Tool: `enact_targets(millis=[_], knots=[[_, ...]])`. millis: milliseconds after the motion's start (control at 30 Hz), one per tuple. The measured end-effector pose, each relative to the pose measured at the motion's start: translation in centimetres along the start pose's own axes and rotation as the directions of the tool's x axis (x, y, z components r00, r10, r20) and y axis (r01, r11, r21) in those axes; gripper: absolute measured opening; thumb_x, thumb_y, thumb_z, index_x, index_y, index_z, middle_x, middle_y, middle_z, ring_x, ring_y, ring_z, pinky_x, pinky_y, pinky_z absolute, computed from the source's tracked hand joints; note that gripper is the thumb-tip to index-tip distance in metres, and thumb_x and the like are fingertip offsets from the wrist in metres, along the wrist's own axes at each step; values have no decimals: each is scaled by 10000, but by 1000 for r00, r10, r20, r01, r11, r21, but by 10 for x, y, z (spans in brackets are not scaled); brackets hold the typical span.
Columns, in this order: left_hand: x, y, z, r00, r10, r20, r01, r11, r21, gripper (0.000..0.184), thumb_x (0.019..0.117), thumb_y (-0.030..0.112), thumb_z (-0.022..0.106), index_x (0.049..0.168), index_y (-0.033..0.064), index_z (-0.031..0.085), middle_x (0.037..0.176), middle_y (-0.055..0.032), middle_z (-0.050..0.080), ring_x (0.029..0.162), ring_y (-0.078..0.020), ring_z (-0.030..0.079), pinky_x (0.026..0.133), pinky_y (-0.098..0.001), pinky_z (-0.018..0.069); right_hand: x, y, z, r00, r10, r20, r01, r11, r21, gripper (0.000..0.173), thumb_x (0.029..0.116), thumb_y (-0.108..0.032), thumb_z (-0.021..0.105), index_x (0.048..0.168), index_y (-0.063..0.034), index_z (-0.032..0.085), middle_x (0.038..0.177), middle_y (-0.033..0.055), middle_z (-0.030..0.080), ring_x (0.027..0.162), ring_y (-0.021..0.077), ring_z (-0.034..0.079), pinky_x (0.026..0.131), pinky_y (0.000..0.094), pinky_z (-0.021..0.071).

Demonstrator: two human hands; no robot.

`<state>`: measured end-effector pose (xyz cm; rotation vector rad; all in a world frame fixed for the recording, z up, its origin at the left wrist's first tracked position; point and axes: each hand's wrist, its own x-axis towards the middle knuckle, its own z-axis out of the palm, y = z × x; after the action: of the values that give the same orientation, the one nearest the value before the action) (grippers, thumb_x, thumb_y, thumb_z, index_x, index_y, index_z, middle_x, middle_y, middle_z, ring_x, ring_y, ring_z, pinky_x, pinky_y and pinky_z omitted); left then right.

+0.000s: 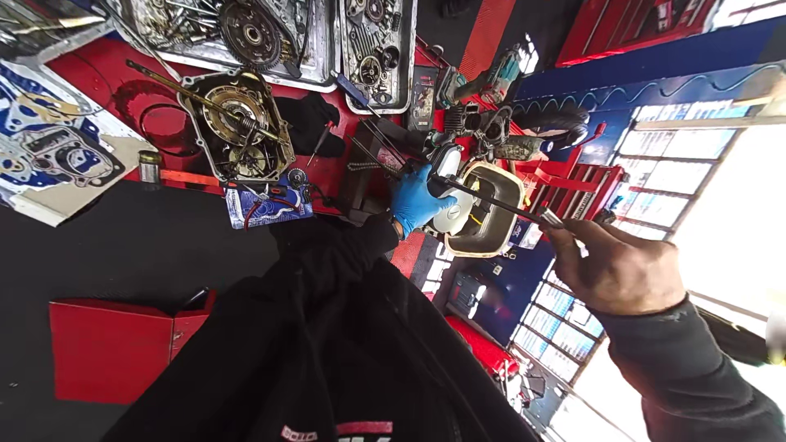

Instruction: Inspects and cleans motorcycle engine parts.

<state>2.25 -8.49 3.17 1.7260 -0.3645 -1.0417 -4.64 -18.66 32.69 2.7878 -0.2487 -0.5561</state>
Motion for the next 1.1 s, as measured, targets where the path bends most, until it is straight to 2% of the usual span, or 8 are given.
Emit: enact_targets(millis=[100,200,267,333,400,867,967,1100], knots=[[-1,-2,4,1000,4,-31,-5,1000,-19,1015,715,683,797,1507,119,506,1375,-137,629,1300,-315,566,1080,-528,473,-1,1,-5,999,8,43,-14,993,120,501,1051,-515,483,1136,-107,761,810,169,753,666,339,730,557,568,531],[-3,-6,8,997,30,-66,-32,999,-33,1010,724,677,801,1507,114,499,1373,-153,619,1299,-328,559,1081,-529,470,5,5,7,973,-233,5,231,967,110,480,1083,-441,436,1432,-171,626,807,167,727,665,330,694,646,527,537],[-4,-8,9,996,39,-79,-44,998,-52,1009,729,661,811,1506,100,497,1383,-165,609,1307,-343,547,1088,-538,460,12,8,19,947,-321,26,293,891,348,446,1094,-416,411,1292,-129,688,898,118,741,815,231,704,854,439,553],[-5,-9,12,994,46,-95,-52,997,-61,1000,728,651,817,1501,100,504,1372,-163,616,1297,-343,553,1081,-537,466,14,7,33,968,-248,46,157,738,656,430,1090,-431,444,1016,-80,681,761,24,652,661,76,622,618,282,535],[-5,-9,13,994,45,-103,-51,997,-56,993,729,654,812,1501,109,508,1367,-155,622,1291,-336,558,1083,-532,466,12,7,38,982,-173,78,40,589,807,400,1066,-427,525,892,-83,633,711,-37,587,618,13,539,564,225,453],[-10,-14,27,978,85,-193,-85,996,8,1006,673,635,854,1474,120,529,1333,-158,620,1261,-338,563,1071,-526,473,-3,-18,50,975,222,15,-59,194,979,209,1046,-274,587,881,-168,657,663,-95,568,508,13,480,473,182,427],[-11,-10,21,982,107,-154,-103,994,34,999,729,649,815,1498,93,503,1390,-156,605,1311,-336,547,1114,-527,444,-7,-16,48,983,184,-11,-60,379,924,218,1056,-319,564,965,-137,642,676,-69,557,526,28,488,492,211,438],[-1,17,3,935,351,-53,-328,913,243,520,945,364,697,1393,111,623,1400,-122,620,1298,-308,576,1112,-512,446,-6,-9,22,971,45,-237,99,820,564,301,1052,-286,535,1175,-43,664,800,59,672,635,121,610,575,343,530]])
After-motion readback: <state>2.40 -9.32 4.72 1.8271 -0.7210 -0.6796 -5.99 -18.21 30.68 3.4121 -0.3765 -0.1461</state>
